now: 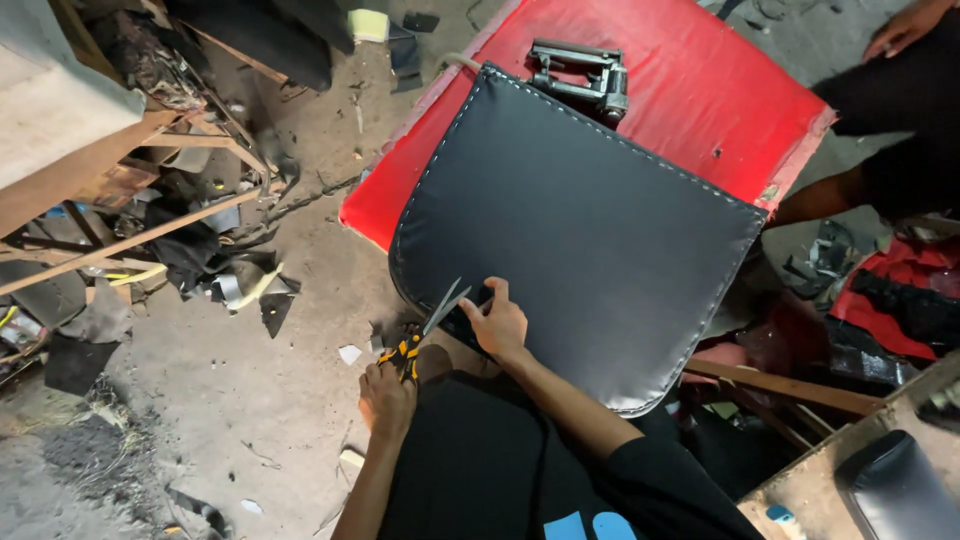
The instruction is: Trimming excess fabric from an upholstered furniture piece using scissors and securing edges with a pneumatic stapler.
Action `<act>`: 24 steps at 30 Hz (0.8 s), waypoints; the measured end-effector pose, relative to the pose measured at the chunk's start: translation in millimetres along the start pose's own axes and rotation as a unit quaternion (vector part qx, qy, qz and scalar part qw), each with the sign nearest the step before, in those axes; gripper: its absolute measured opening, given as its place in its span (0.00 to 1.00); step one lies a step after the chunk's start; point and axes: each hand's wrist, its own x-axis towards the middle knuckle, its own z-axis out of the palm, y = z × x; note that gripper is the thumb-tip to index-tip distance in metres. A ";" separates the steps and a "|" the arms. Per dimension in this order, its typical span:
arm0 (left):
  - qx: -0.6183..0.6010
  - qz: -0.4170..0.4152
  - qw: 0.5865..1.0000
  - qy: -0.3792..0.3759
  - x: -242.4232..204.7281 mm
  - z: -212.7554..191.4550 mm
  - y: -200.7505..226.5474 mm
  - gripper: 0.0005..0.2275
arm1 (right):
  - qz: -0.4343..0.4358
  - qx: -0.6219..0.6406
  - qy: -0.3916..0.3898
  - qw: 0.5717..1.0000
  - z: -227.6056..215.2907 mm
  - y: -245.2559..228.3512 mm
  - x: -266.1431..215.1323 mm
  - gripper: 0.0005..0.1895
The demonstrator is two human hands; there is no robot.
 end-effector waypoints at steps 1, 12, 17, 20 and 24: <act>-0.008 -0.002 1.000 -0.005 0.2 1.1 -0.6 0.13 | 0.003 -0.002 0.001 1.000 -0.7 -0.1 -0.5 0.32; -0.038 0.017 0.999 -0.012 -11.9 -38.3 19.0 0.13 | 0.010 -0.025 0.014 1.000 0.6 -2.7 -3.6 0.31; -0.063 0.011 0.998 -0.003 -17.6 -87.8 46.8 0.13 | -0.010 0.004 0.017 1.000 0.7 1.5 2.4 0.30; -0.049 0.019 0.999 0.013 -14.9 -69.4 40.5 0.14 | -0.031 0.012 0.024 0.999 -0.7 1.8 0.5 0.27; -0.028 0.002 1.000 0.011 -9.6 -46.0 34.5 0.15 | -0.025 0.009 0.011 1.000 -3.3 -2.3 0.1 0.30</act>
